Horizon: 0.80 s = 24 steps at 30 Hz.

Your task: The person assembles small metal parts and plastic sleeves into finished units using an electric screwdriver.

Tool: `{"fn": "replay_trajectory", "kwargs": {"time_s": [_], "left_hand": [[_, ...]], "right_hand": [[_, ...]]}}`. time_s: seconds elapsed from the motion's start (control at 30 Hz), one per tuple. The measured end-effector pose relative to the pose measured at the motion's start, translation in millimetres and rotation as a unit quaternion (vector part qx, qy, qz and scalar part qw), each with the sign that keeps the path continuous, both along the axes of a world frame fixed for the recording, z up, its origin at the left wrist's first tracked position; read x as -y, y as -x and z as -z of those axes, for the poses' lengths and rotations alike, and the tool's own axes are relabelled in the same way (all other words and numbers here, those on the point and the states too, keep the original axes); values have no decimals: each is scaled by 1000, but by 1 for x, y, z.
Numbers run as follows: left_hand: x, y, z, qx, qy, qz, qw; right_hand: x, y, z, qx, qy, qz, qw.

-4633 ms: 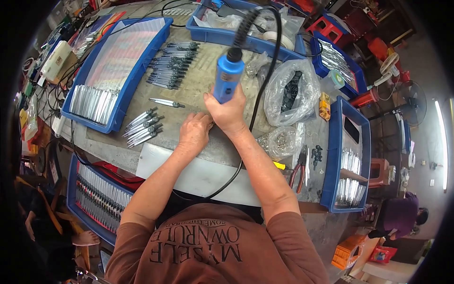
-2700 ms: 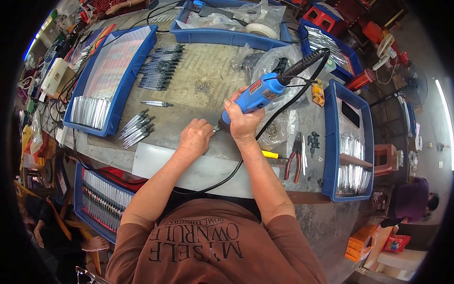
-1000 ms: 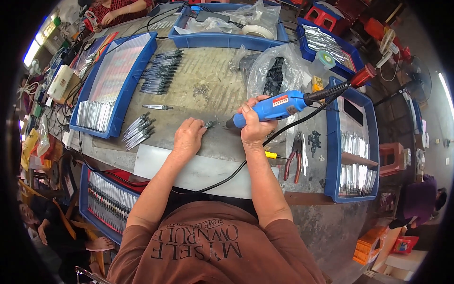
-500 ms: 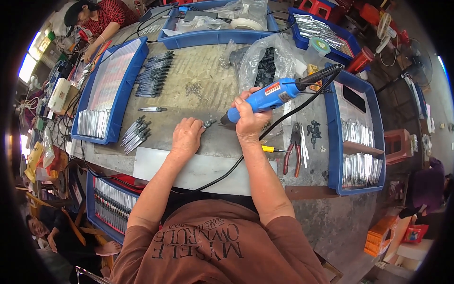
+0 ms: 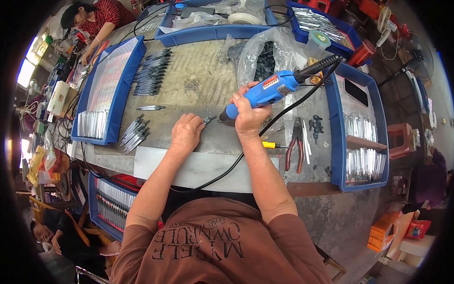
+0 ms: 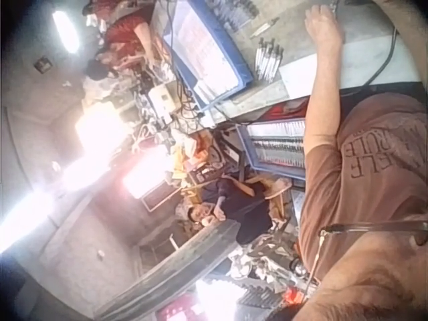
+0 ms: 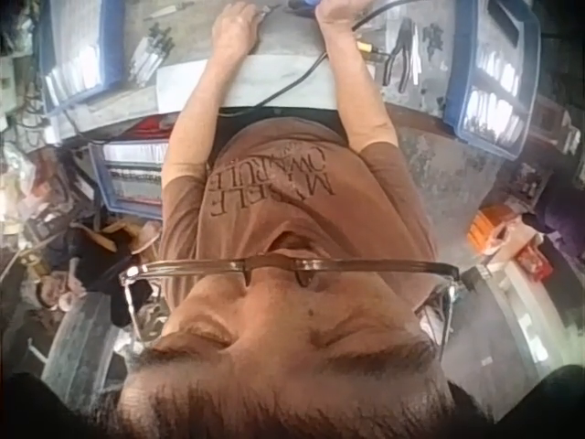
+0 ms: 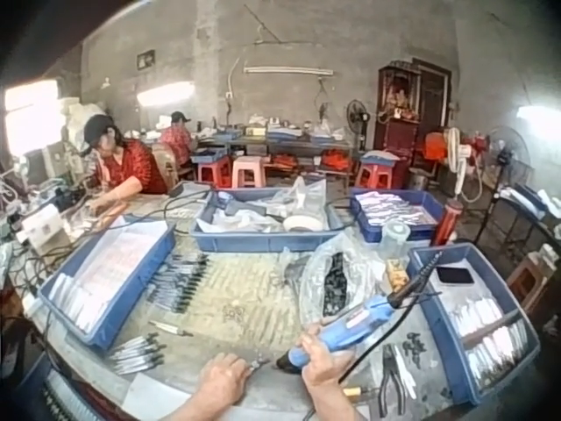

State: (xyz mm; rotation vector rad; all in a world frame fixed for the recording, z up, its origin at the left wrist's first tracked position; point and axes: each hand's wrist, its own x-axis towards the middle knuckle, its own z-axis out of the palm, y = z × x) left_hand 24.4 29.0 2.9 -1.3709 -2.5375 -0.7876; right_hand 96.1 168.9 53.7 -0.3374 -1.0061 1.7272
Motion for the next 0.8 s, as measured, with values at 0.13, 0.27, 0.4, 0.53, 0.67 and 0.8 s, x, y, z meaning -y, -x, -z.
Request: {"fn": "replay_trajectory", "kwargs": {"time_s": [0.13, 0.27, 0.4, 0.53, 0.67, 0.8], "left_hand": [[1, 0, 2, 1, -1, 9, 1000], [1, 1, 3, 17, -20, 5, 1000], [3, 5, 0, 74, -63, -12, 995], [3, 11, 2, 130, -85, -16, 988], [3, 6, -1, 121, -75, 1, 990], [1, 2, -1, 44, -42, 13, 998]], "right_hand": [[0, 0, -1, -2, 4, 5, 1000], [-1, -2, -2, 5, -2, 1, 1000], [-2, -2, 1, -31, 12, -21, 999], [-4, -1, 2, -12, 6, -8, 1000], [-3, -2, 1, -10, 15, -5, 1000], [-5, -2, 2, -13, 16, -4, 1000]]}}
